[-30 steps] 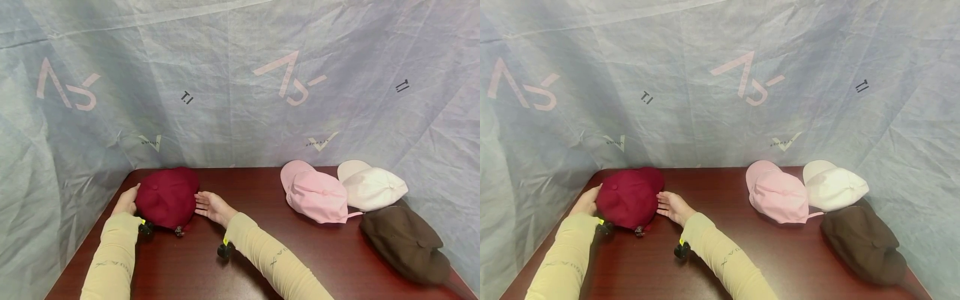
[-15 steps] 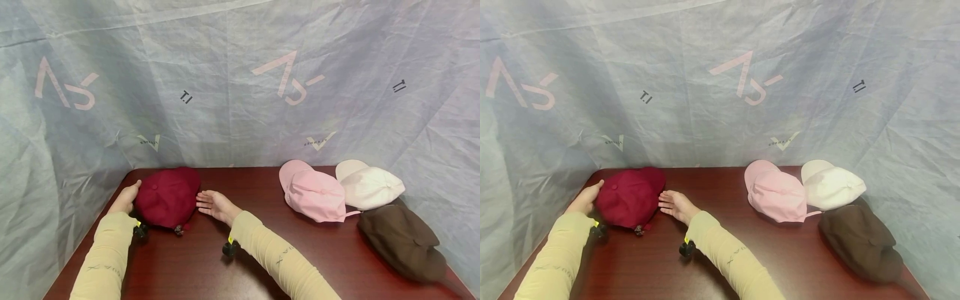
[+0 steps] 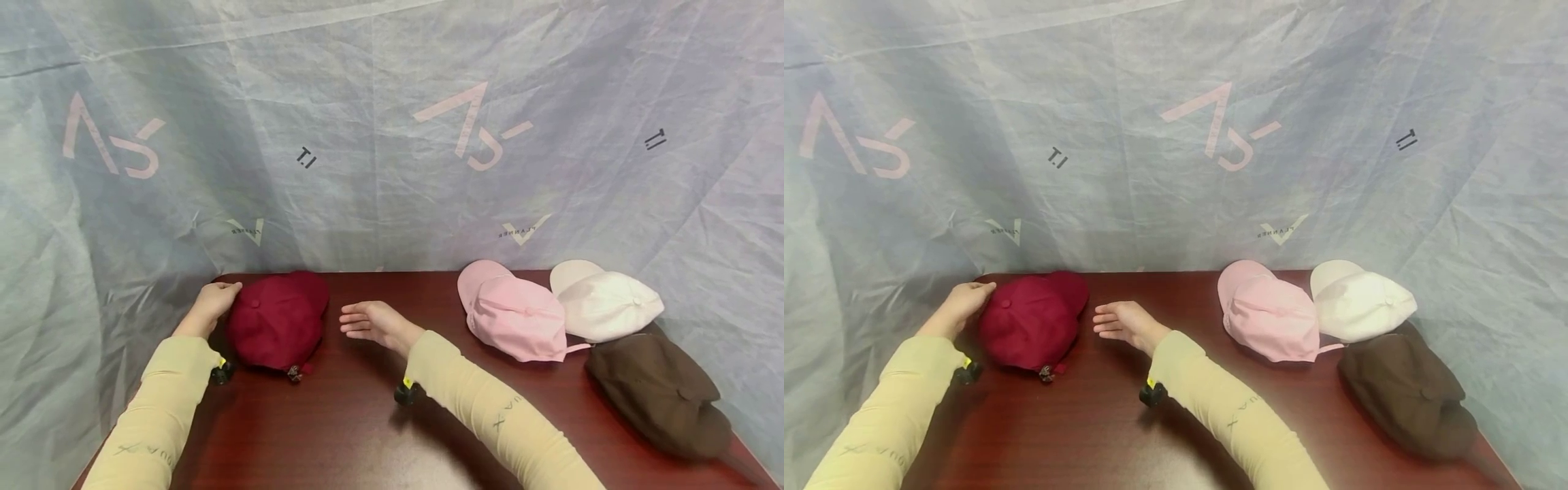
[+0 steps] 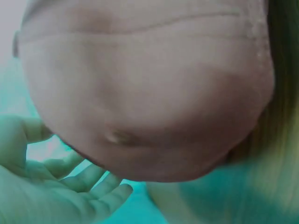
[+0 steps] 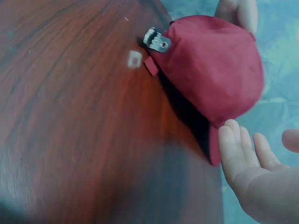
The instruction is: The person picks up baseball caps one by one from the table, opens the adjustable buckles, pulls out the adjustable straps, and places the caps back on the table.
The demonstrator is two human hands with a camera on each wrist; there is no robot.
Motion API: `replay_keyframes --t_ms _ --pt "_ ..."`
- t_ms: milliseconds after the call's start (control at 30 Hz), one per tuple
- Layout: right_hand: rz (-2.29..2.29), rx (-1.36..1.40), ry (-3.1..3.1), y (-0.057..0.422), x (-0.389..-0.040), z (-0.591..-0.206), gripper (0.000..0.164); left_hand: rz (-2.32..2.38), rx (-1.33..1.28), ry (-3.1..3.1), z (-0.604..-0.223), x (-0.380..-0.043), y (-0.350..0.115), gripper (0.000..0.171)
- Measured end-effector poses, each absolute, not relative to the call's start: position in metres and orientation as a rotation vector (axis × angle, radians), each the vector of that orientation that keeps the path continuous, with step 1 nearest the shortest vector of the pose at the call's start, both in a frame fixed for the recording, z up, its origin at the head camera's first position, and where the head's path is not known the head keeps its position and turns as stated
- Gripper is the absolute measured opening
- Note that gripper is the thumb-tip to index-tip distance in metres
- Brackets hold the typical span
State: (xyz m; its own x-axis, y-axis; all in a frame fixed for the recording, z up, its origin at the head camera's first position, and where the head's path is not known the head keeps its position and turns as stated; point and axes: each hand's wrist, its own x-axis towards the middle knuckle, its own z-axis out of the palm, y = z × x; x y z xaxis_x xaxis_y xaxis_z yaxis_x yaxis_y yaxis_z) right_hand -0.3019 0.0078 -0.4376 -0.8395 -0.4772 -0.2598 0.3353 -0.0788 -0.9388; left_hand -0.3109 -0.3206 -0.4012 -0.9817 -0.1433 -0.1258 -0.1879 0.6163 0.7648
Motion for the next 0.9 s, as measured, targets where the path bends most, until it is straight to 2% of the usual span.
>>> replay_keyframes --t_ms 400,900 --pt "-1.927 -0.338 1.760 0.049 -0.293 -0.396 0.036 1.072 -0.086 3.070 -0.364 -0.293 -0.277 0.049" --pt "-1.931 -0.431 1.977 0.106 -0.274 -0.340 0.033 0.987 0.272 3.195 -0.352 -0.275 -0.218 0.043"
